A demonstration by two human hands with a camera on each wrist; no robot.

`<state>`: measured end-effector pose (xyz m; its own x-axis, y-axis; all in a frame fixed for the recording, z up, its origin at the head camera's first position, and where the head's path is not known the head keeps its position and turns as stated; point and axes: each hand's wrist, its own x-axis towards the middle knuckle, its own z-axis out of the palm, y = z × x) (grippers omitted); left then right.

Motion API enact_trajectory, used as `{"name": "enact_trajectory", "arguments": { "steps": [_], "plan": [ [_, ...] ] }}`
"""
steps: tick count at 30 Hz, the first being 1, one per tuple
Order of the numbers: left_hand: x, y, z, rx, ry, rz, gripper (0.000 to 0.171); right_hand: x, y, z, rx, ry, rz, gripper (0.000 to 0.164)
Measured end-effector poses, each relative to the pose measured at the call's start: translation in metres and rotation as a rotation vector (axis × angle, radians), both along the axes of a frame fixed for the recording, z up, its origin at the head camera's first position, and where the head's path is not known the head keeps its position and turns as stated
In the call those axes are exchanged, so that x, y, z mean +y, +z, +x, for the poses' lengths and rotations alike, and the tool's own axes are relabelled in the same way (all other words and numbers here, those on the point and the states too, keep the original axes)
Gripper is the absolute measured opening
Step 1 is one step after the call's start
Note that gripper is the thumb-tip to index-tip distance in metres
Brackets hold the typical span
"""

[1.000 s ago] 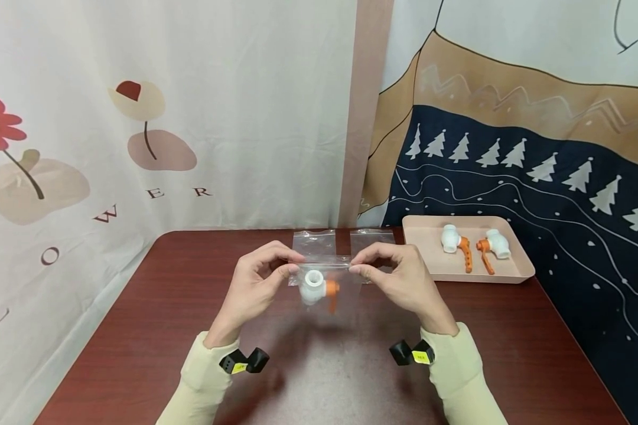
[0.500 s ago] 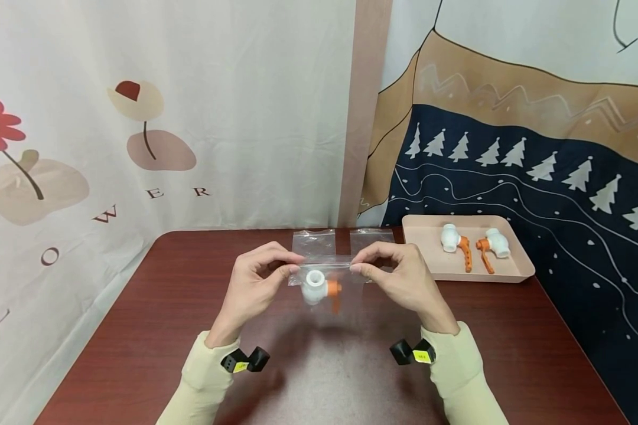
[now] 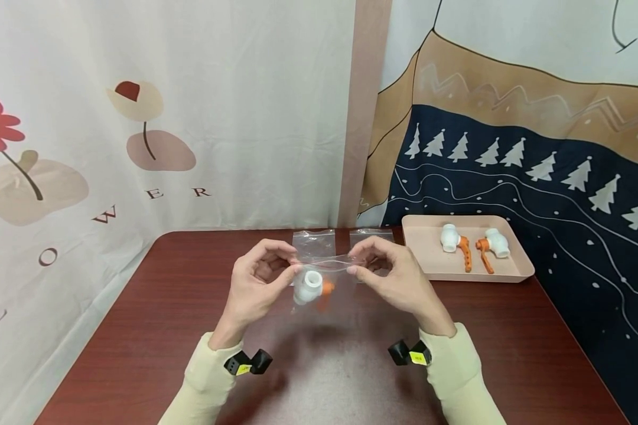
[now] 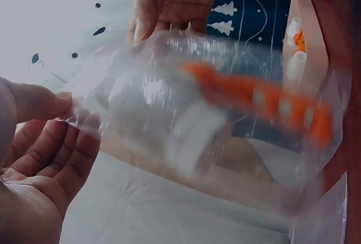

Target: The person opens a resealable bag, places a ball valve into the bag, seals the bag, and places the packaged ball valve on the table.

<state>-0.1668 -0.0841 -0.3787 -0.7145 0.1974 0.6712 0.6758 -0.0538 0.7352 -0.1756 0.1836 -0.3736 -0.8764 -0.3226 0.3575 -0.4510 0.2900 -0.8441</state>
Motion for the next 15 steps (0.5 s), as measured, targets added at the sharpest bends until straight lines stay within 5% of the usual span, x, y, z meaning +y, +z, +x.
{"name": "enact_trajectory", "arguments": {
  "steps": [5, 11, 15],
  "plan": [
    [0.007, -0.002, 0.002, 0.029, 0.015, -0.046, 0.025, -0.016, 0.001, 0.008, 0.120, 0.011, 0.086, 0.040],
    [0.011, -0.003, 0.004, 0.054, -0.024, -0.104, 0.022, -0.035, 0.003, 0.017, 0.329, 0.048, 0.105, 0.021],
    [0.013, -0.003, 0.005, 0.037, -0.045, -0.097, 0.020, -0.037, 0.002, 0.018, 0.346, 0.076, 0.086, 0.016]
  ]
}}
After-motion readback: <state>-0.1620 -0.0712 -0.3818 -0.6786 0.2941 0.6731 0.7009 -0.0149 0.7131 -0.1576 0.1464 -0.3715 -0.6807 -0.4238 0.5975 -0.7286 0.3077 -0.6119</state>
